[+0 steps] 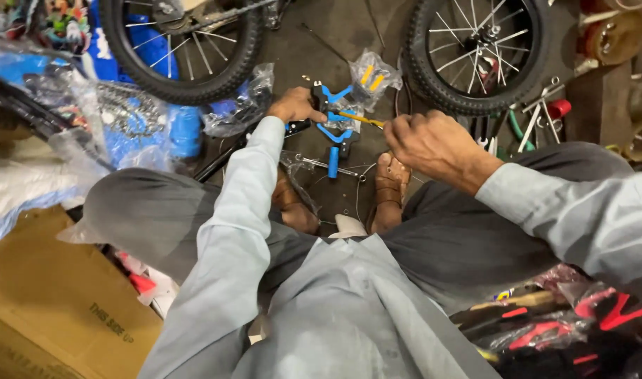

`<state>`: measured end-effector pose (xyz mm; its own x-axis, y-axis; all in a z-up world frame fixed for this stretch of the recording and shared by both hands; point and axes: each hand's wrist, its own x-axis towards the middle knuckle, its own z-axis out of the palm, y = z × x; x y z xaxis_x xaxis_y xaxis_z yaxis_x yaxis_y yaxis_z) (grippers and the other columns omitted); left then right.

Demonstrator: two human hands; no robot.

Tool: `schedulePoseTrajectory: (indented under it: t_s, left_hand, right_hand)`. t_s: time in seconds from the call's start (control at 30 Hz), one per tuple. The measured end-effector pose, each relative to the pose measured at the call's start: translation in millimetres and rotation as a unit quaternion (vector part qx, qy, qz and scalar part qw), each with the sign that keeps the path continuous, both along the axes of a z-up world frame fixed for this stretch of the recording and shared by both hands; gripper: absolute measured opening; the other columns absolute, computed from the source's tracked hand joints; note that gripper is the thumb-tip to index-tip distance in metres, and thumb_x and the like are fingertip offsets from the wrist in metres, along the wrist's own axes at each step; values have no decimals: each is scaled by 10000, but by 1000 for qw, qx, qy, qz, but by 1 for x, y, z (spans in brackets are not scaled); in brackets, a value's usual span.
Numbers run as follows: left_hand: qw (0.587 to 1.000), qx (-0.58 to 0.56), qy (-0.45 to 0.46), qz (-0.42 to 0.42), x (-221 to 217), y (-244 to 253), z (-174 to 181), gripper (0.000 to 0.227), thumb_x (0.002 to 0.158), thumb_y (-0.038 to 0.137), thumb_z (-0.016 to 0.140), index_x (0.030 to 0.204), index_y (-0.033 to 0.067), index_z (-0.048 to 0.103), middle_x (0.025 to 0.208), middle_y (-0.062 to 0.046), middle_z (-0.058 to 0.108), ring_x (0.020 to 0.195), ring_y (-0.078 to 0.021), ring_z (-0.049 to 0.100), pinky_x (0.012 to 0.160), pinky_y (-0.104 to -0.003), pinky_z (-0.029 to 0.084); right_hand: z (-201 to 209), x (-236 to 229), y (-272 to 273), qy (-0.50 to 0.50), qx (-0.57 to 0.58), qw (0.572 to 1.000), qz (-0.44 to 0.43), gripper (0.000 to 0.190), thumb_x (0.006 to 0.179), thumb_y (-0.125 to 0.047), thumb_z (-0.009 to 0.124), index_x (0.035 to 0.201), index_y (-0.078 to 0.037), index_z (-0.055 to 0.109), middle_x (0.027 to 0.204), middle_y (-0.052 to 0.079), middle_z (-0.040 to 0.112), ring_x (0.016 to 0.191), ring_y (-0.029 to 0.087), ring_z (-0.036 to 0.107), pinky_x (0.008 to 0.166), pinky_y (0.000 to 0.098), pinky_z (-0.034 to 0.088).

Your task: The person sits on the floor of a cluttered bicycle workshop assembling a children's bicycle handlebar. They slide blue handlebar grips onto the handlebar, attach blue brake levers, and use a hex key and screwdriver to tighten the components, then reposition the handlebar assembly next to the bike frame.

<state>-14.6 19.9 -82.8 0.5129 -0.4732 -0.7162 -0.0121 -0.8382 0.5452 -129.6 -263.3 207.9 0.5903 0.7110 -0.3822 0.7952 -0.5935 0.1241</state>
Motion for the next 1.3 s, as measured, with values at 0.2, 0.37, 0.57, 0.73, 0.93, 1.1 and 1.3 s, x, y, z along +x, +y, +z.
schedulePoseTrajectory:
  t_s: [0.2, 0.37, 0.57, 0.73, 0.93, 1.1, 1.3]
  left_hand:
    - [997, -23, 33, 60, -1, 1, 7, 546, 627, 381, 899, 1081, 103, 778, 1082, -88, 788, 1038, -259, 736, 920, -384, 548]
    - [999, 15, 12, 27, -2, -4, 26, 539, 667, 384, 928, 1097, 103, 763, 1103, -98, 763, 1057, -277, 702, 940, -385, 527]
    - [999, 26, 20, 43, 0, -2, 14, 522, 674, 387, 931, 1077, 93, 780, 1089, -100, 774, 1059, -258, 717, 948, -380, 530]
    - [997, 5, 31, 64, -2, -1, 13, 511, 654, 349, 929, 1077, 105, 778, 1066, -88, 774, 1033, -241, 717, 926, -367, 534]
    - [998, 2, 27, 63, -4, 0, 7, 521, 672, 369, 936, 1072, 84, 763, 1060, -83, 779, 1026, -234, 722, 927, -365, 542]
    - [999, 8, 6, 47, -4, -1, 15, 536, 666, 374, 943, 1090, 96, 766, 1081, -73, 774, 1035, -231, 713, 941, -369, 530]
    - [997, -8, 25, 74, -5, -3, 28, 559, 647, 337, 918, 1128, 97, 764, 1108, -82, 777, 1048, -227, 713, 940, -362, 524]
  right_hand:
    - [-20, 15, -9, 132, 15, 980, -151, 419, 873, -153, 642, 1278, -44, 626, 948, 124, 692, 712, 277, 723, 528, 391, 581]
    - [-29, 21, -11, 386, 186, 688, -586, 338, 976, -268, 640, 1261, -90, 669, 1010, 165, 742, 847, 343, 724, 736, 468, 520]
    - [-24, -4, -13, 188, 209, 900, -333, 354, 791, -175, 767, 1122, -62, 714, 1037, 140, 712, 847, 304, 712, 695, 436, 580]
    - [-5, -8, -2, 49, 78, 989, -116, 473, 819, -143, 674, 1268, 3, 647, 1021, 132, 678, 797, 263, 725, 588, 371, 599]
    - [-16, 15, -6, 128, 16, 981, -145, 412, 845, -176, 683, 1235, -49, 638, 955, 108, 688, 712, 245, 690, 569, 372, 588]
    - [-36, 25, -22, 455, 216, 577, -643, 314, 963, -247, 670, 1216, -60, 683, 958, 125, 745, 675, 223, 521, 562, 378, 447]
    - [-19, -4, -16, 137, 142, 926, -321, 332, 867, -233, 757, 1189, -157, 732, 1121, 93, 708, 879, 294, 694, 710, 447, 563]
